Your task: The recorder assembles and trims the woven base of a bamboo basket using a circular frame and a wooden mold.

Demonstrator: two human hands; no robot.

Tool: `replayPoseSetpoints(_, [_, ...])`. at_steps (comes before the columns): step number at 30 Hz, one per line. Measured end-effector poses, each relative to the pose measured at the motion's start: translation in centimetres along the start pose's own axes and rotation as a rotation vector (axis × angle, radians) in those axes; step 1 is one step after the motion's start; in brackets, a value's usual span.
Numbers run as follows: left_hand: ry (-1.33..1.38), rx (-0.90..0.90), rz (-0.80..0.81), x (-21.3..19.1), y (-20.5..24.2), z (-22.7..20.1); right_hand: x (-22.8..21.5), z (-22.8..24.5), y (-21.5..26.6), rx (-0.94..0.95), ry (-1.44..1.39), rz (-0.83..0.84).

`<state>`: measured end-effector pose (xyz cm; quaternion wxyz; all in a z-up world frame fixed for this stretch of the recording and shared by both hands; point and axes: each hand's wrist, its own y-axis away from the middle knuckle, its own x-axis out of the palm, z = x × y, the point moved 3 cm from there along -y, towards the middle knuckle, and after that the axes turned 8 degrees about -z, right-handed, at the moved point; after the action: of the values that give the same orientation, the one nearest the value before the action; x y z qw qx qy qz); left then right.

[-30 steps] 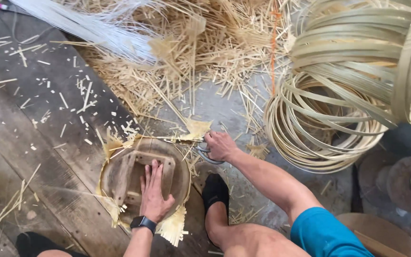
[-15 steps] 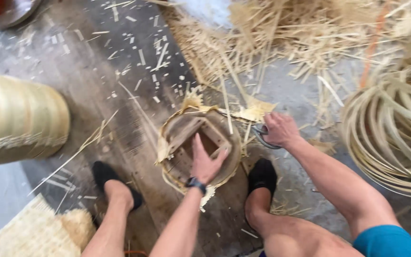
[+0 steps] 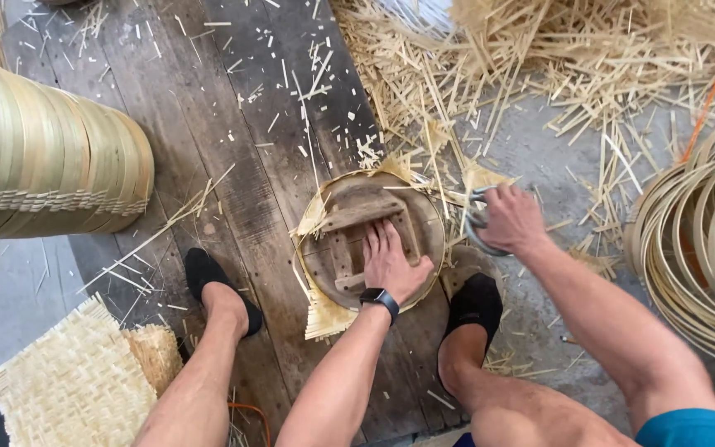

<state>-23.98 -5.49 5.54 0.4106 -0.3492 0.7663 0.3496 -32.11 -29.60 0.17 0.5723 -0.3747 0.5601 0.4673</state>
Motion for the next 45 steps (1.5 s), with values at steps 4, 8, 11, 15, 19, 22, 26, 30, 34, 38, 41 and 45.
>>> replayPoseSetpoints(4, [0.018, 0.002, 0.002, 0.1, 0.0, 0.8, -1.3, 3.2, -3.2, -0.07, 0.211, -0.317])
replayPoseSetpoints(8, [-0.039, 0.138, 0.096, 0.1, 0.3, 2.2, 0.6, -1.1, -0.9, 0.038, -0.036, 0.257])
replayPoseSetpoints(11, [-0.092, 0.233, 0.162, -0.4, 1.3, 2.5, -0.1, -0.9, 0.5, 0.029, -0.023, 0.238])
replayPoseSetpoints(15, [-0.1, 0.288, 0.143, -0.4, 1.0, 2.5, -4.7, 4.5, -3.4, -0.074, 0.105, -0.169])
replayPoseSetpoints(19, [-0.12, 0.339, 0.163, -0.4, 0.9, 4.4, -1.9, 2.3, -3.4, -0.001, 0.01, 0.129])
replayPoseSetpoints(22, [-0.155, 0.435, 0.233, -1.6, 1.6, 4.6, -3.2, 0.0, -1.4, 0.133, -0.035, 0.502])
replayPoseSetpoints(26, [-0.174, 0.504, 0.242, -2.1, 1.6, 4.7, -2.5, -1.1, -1.6, 0.102, -0.015, 0.224])
replayPoseSetpoints(30, [-0.169, 0.506, 0.239, -2.0, 1.7, 4.4, -4.0, 3.2, -3.2, 0.012, 0.027, 0.214])
replayPoseSetpoints(34, [-0.175, 0.516, 0.262, -2.2, 1.9, 4.9, -4.2, 5.2, -4.0, -0.021, 0.13, 0.105])
replayPoseSetpoints(38, [-0.206, 0.447, 0.275, -1.3, 2.9, 6.1, 0.4, 1.5, -2.2, -0.001, 0.047, 0.24])
replayPoseSetpoints(41, [0.004, 0.109, 0.113, -1.2, 1.4, 4.3, -1.7, 0.9, -1.4, 0.015, -0.018, 0.247])
replayPoseSetpoints(45, [0.347, -0.475, -0.248, 0.6, -0.8, 0.9, -6.7, 4.4, -3.1, -0.036, 0.079, 0.167])
